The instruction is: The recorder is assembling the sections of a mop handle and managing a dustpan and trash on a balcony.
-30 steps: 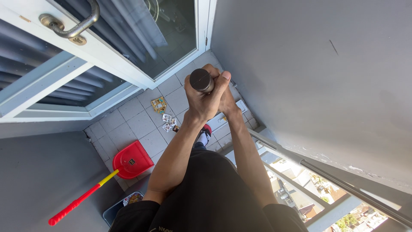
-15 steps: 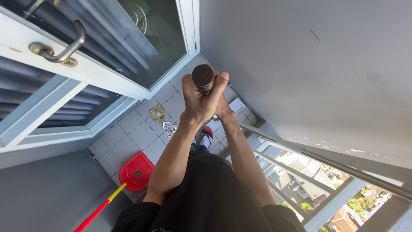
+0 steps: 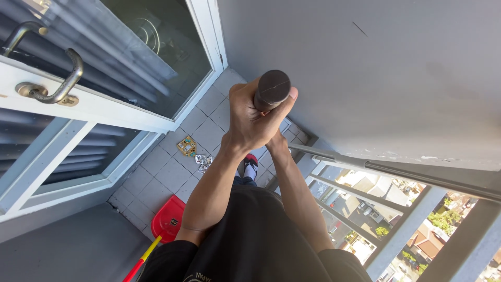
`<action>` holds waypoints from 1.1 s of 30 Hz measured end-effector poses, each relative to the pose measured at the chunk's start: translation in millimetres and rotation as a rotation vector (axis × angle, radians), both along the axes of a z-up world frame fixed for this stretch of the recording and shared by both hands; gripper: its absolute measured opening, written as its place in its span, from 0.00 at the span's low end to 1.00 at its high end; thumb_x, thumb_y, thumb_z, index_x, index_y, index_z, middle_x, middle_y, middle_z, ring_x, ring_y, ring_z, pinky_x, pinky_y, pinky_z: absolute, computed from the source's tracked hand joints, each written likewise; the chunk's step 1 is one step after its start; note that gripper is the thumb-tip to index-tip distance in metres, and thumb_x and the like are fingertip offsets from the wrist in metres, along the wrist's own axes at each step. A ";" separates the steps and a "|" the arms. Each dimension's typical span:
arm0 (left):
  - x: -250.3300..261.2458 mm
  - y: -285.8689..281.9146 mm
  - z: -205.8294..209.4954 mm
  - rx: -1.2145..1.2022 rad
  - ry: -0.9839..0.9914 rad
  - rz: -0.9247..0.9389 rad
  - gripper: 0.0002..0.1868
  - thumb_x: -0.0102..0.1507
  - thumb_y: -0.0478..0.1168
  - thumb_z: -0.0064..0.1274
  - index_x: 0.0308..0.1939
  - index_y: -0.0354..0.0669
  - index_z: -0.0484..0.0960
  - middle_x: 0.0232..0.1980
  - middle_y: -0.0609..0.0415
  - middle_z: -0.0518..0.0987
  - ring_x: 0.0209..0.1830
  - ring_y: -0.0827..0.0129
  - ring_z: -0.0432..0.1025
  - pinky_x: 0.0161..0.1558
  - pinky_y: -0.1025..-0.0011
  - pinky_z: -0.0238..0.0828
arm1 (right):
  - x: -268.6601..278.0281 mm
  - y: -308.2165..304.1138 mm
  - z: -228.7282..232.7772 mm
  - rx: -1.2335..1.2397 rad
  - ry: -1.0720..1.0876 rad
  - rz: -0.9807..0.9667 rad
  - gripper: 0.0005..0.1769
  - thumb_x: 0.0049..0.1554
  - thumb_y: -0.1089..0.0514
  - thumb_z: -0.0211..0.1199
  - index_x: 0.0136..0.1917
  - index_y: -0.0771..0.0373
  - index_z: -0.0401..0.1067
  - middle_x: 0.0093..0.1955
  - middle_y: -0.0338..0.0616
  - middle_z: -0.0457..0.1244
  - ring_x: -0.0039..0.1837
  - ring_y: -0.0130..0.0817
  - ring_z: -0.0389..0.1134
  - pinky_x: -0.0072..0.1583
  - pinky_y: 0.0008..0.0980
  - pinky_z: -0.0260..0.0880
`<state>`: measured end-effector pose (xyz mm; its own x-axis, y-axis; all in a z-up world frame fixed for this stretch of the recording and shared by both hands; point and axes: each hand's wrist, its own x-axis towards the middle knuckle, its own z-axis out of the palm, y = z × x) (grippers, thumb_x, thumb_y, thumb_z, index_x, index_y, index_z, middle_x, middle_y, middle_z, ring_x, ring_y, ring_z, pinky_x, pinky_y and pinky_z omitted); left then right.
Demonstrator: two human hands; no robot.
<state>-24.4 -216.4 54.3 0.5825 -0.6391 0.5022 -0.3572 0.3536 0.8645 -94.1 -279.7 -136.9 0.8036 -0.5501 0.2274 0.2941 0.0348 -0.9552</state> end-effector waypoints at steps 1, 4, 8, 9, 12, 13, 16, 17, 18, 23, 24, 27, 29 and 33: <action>-0.4 -1.0 2.8 -0.003 0.000 -0.008 0.13 0.67 0.40 0.60 0.29 0.43 0.77 0.22 0.60 0.75 0.21 0.77 0.71 0.26 0.77 0.62 | -1.6 -0.3 6.5 -0.003 0.000 -0.008 0.15 0.64 0.52 0.65 0.58 0.60 0.66 0.53 0.38 0.61 0.55 0.31 0.64 0.56 0.36 0.70; -1.5 -4.9 9.4 -0.023 -0.014 -0.048 0.11 0.67 0.40 0.60 0.31 0.42 0.78 0.24 0.59 0.77 0.23 0.76 0.73 0.28 0.77 0.65 | -6.7 -1.7 25.2 -0.043 -0.015 -0.079 0.16 0.64 0.50 0.64 0.58 0.60 0.66 0.54 0.39 0.62 0.57 0.32 0.65 0.57 0.36 0.72; -3.0 -11.4 11.7 -0.064 0.000 -0.089 0.12 0.67 0.41 0.60 0.31 0.43 0.78 0.25 0.59 0.77 0.24 0.76 0.75 0.27 0.78 0.66 | -12.4 -6.0 43.3 -0.051 -0.058 -0.104 0.18 0.64 0.47 0.63 0.60 0.60 0.66 0.57 0.39 0.62 0.61 0.33 0.65 0.61 0.36 0.72; -2.2 -13.4 13.1 -0.069 0.006 -0.087 0.13 0.67 0.42 0.60 0.30 0.43 0.77 0.24 0.60 0.76 0.23 0.77 0.74 0.25 0.79 0.65 | -11.2 -8.3 47.5 -0.048 -0.060 -0.114 0.18 0.65 0.47 0.62 0.60 0.59 0.66 0.57 0.38 0.62 0.61 0.32 0.65 0.61 0.36 0.71; 2.4 -18.2 5.6 -0.059 0.007 -0.095 0.16 0.67 0.42 0.60 0.26 0.46 0.74 0.20 0.62 0.73 0.20 0.78 0.71 0.26 0.78 0.60 | -4.6 -24.9 10.5 -0.125 -0.001 -0.134 0.12 0.65 0.49 0.63 0.53 0.59 0.68 0.50 0.36 0.63 0.54 0.31 0.67 0.56 0.35 0.72; 3.5 -20.6 1.1 -0.058 0.008 -0.098 0.16 0.67 0.42 0.60 0.26 0.46 0.74 0.20 0.62 0.73 0.20 0.78 0.71 0.26 0.78 0.60 | -3.3 -27.7 14.0 -0.123 0.000 -0.138 0.12 0.65 0.49 0.63 0.53 0.59 0.68 0.50 0.36 0.63 0.54 0.31 0.67 0.56 0.35 0.72; 8.8 -27.7 -12.3 -0.066 0.010 -0.063 0.19 0.67 0.43 0.59 0.23 0.48 0.71 0.18 0.63 0.70 0.18 0.80 0.68 0.25 0.78 0.59 | 5.9 -37.5 18.5 -0.089 0.029 -0.090 0.09 0.67 0.52 0.59 0.50 0.59 0.67 0.49 0.35 0.61 0.52 0.28 0.63 0.54 0.33 0.67; 10.6 -29.4 -16.6 -0.080 0.028 -0.053 0.19 0.68 0.42 0.58 0.23 0.47 0.72 0.18 0.63 0.70 0.18 0.79 0.68 0.26 0.78 0.60 | 10.2 -40.5 16.1 -0.117 0.053 -0.092 0.09 0.65 0.54 0.61 0.49 0.60 0.66 0.46 0.35 0.60 0.50 0.28 0.63 0.51 0.32 0.67; 12.4 -31.1 -21.1 -0.093 0.047 -0.044 0.19 0.68 0.41 0.57 0.23 0.47 0.72 0.18 0.62 0.70 0.18 0.79 0.67 0.26 0.78 0.60 | 14.7 -43.4 13.6 -0.144 0.076 -0.094 0.09 0.62 0.55 0.62 0.47 0.60 0.64 0.44 0.35 0.60 0.47 0.28 0.62 0.47 0.32 0.67; 22.5 -36.6 -38.9 -0.091 0.088 -0.016 0.20 0.68 0.38 0.57 0.22 0.46 0.70 0.18 0.61 0.67 0.18 0.79 0.63 0.26 0.77 0.57 | 22.3 -53.4 -2.1 -0.247 0.118 -0.035 0.12 0.56 0.57 0.67 0.43 0.61 0.64 0.40 0.37 0.59 0.43 0.30 0.62 0.43 0.33 0.66; 24.3 -37.6 -40.6 -0.101 0.085 -0.011 0.19 0.68 0.38 0.57 0.23 0.45 0.71 0.19 0.61 0.69 0.18 0.79 0.64 0.26 0.77 0.59 | 24.4 -54.0 -0.9 -0.246 0.130 -0.033 0.13 0.55 0.57 0.68 0.43 0.62 0.64 0.40 0.37 0.60 0.42 0.30 0.63 0.43 0.33 0.67; 28.0 -36.3 -45.6 -0.081 0.097 0.007 0.18 0.68 0.39 0.57 0.23 0.45 0.72 0.17 0.62 0.68 0.17 0.79 0.64 0.25 0.77 0.58 | 29.4 -53.1 -4.1 -0.244 0.099 -0.005 0.13 0.54 0.57 0.68 0.44 0.62 0.65 0.40 0.38 0.61 0.43 0.30 0.65 0.43 0.33 0.69; 29.8 -35.6 -46.5 -0.076 0.092 0.025 0.19 0.68 0.40 0.57 0.23 0.45 0.72 0.18 0.61 0.69 0.18 0.79 0.65 0.26 0.76 0.59 | 33.3 -50.8 -1.6 -0.228 0.096 0.009 0.13 0.54 0.57 0.69 0.44 0.62 0.66 0.40 0.38 0.62 0.43 0.30 0.65 0.44 0.33 0.70; 34.3 -29.3 -48.5 -0.040 0.077 0.064 0.21 0.69 0.42 0.57 0.21 0.45 0.71 0.17 0.61 0.69 0.17 0.78 0.65 0.25 0.76 0.58 | 40.1 -44.0 -12.7 -0.153 0.152 0.048 0.12 0.57 0.57 0.70 0.44 0.60 0.66 0.40 0.37 0.62 0.44 0.29 0.66 0.45 0.33 0.71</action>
